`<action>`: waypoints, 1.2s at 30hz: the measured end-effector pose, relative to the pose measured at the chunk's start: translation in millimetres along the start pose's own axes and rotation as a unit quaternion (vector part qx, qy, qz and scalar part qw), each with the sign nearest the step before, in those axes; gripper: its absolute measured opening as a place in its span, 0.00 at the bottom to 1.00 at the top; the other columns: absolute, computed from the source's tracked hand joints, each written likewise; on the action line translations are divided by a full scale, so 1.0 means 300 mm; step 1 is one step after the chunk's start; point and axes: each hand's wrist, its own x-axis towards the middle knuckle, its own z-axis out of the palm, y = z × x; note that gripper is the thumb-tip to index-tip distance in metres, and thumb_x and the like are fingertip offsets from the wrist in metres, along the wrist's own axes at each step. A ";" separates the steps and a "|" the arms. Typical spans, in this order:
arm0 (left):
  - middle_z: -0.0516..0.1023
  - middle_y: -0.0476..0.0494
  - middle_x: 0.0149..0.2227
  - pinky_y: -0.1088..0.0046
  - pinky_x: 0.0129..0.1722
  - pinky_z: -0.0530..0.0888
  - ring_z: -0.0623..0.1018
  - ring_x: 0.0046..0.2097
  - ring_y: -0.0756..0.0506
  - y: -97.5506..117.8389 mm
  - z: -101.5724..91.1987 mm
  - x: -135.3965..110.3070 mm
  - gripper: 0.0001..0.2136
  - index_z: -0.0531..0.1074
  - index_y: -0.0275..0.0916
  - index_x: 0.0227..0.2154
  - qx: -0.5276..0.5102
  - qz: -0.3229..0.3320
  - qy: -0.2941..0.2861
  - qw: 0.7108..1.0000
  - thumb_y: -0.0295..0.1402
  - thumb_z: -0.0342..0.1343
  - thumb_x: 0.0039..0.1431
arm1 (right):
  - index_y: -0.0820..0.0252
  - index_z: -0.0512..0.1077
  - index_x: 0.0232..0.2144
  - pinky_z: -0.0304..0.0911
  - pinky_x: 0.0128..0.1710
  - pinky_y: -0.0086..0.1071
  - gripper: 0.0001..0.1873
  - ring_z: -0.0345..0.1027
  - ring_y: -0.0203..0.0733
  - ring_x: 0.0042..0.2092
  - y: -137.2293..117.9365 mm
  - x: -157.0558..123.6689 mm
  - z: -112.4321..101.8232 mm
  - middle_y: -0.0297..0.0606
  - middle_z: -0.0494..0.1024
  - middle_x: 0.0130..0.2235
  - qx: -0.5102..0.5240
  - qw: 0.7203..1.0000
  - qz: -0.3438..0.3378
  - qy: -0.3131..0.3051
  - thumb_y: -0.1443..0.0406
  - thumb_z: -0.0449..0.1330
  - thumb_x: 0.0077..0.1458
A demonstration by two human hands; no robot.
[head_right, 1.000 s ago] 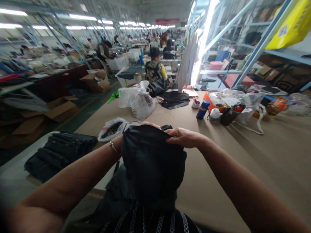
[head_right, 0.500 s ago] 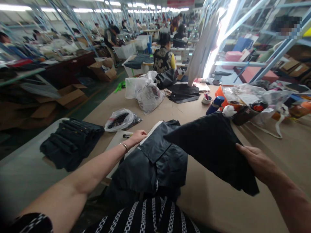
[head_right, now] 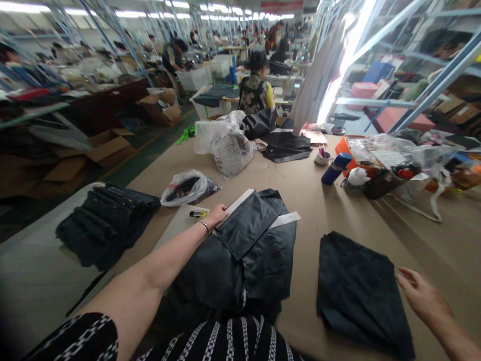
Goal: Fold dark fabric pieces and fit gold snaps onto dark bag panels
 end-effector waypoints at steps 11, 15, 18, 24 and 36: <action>0.74 0.43 0.33 0.72 0.37 0.67 0.73 0.34 0.47 0.312 -0.208 -0.345 0.10 0.73 0.38 0.35 0.125 0.404 0.060 0.904 0.29 0.45 0.61 | 0.55 0.67 0.50 0.52 0.54 0.45 0.18 0.53 0.53 0.58 -1.097 -0.002 0.110 0.44 0.67 0.54 -0.217 0.788 -0.576 -0.009 0.69 0.53 0.57; 0.73 0.39 0.40 0.60 0.49 0.66 0.71 0.46 0.41 0.323 -0.251 -0.431 0.11 0.72 0.38 0.41 0.121 0.446 0.196 0.865 0.28 0.46 0.61 | 0.58 0.70 0.33 0.56 0.34 0.31 0.10 0.67 0.39 0.34 -1.097 0.003 0.038 0.38 0.72 0.34 -0.243 0.820 -0.509 -0.100 0.64 0.49 0.61; 0.70 0.39 0.49 0.53 0.58 0.58 0.62 0.57 0.38 0.320 -0.242 -0.497 0.11 0.70 0.40 0.44 -0.024 0.471 0.267 0.840 0.29 0.50 0.59 | 0.59 0.69 0.28 0.53 0.30 0.29 0.13 0.65 0.37 0.31 -1.056 0.011 -0.013 0.36 0.72 0.32 -0.171 0.889 -0.420 -0.057 0.59 0.51 0.60; 0.70 0.38 0.45 0.66 0.37 0.74 0.74 0.41 0.45 0.407 -0.083 -0.551 0.20 0.63 0.39 0.50 -0.503 0.159 -0.078 0.846 0.39 0.55 0.56 | 0.60 0.67 0.34 0.51 0.30 0.33 0.11 0.68 0.44 0.34 -1.065 -0.077 0.096 0.42 0.74 0.36 -0.140 0.936 -0.318 0.046 0.60 0.48 0.60; 0.75 0.40 0.38 0.70 0.25 0.74 0.75 0.32 0.46 0.392 0.051 -0.514 0.13 0.69 0.36 0.42 -0.619 -0.057 -0.151 0.769 0.38 0.55 0.56 | 0.62 0.68 0.32 0.61 0.37 0.31 0.13 0.66 0.39 0.35 -0.975 -0.219 0.438 0.33 0.73 0.31 0.414 0.849 -0.220 -0.244 0.57 0.59 0.50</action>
